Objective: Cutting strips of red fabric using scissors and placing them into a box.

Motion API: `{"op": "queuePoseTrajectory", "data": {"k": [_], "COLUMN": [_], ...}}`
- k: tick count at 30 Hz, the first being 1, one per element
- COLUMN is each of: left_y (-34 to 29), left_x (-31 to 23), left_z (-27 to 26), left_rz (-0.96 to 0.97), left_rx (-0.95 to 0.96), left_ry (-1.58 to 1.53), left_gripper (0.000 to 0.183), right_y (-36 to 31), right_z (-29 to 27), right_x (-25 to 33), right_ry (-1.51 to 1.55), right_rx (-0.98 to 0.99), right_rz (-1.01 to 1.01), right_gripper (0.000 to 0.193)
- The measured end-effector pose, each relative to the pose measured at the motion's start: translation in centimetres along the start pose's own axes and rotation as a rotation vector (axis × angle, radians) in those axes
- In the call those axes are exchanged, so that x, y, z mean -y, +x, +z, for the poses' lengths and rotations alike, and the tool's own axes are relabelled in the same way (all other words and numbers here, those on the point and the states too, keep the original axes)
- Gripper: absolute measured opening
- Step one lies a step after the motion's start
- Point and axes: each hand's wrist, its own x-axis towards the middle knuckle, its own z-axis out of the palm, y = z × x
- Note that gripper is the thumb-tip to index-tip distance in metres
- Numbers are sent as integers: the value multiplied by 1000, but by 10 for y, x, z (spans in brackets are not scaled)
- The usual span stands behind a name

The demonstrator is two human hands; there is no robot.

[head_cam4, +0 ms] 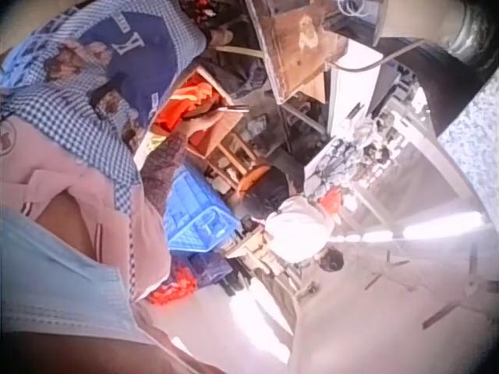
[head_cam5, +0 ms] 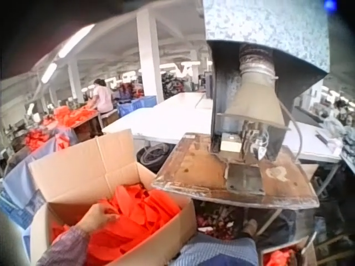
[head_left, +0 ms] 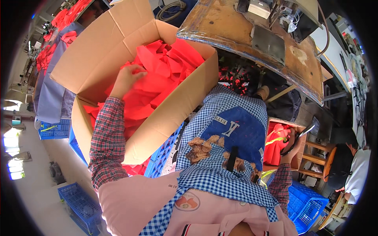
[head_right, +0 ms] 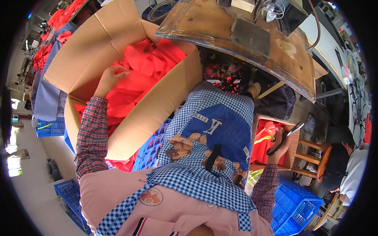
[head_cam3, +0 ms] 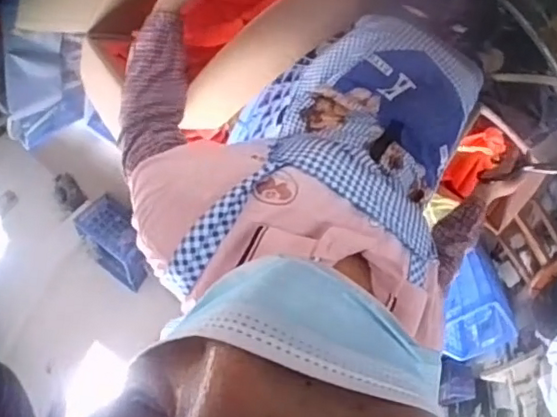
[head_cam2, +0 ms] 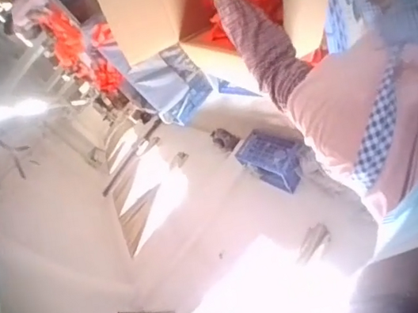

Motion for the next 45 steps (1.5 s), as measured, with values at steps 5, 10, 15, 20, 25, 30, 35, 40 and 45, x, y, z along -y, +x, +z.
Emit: {"op": "queuePoseTrajectory", "data": {"k": [5,10,15,20,25,30,35,40,45], "left_y": [-9,-24,-47,-34,-41,-55,-48,-42,-45], "left_x": [-82,-136,-235,-254,-256,-238,-239,-224,-226], "left_z": [-28,-36,-22,37,91,131,122,130,130], "left_rz": [90,330,255,761,211,21,105,232,270], "left_rx": [-267,-128,257,280,467,658,428,367,362], "left_ry": [-80,-97,-93,-273,-1191,-1316,-1139,-910,-771], "left_gripper": [23,21,20,32,49,33,23,23,23], "right_y": [-26,-54,-65,-71,-58,-64,-67,-69,-68], "right_z": [104,171,224,237,215,215,202,192,196], "right_x": [68,98,143,148,141,117,112,99,90], "right_ry": [92,-49,-40,218,489,504,223,-142,-137], "right_rx": [292,601,809,947,667,570,616,676,617], "right_rz": [-10,-102,-519,-109,204,139,142,-4,17], "right_gripper": [30,40,56,52,32,30,27,40,41]}}
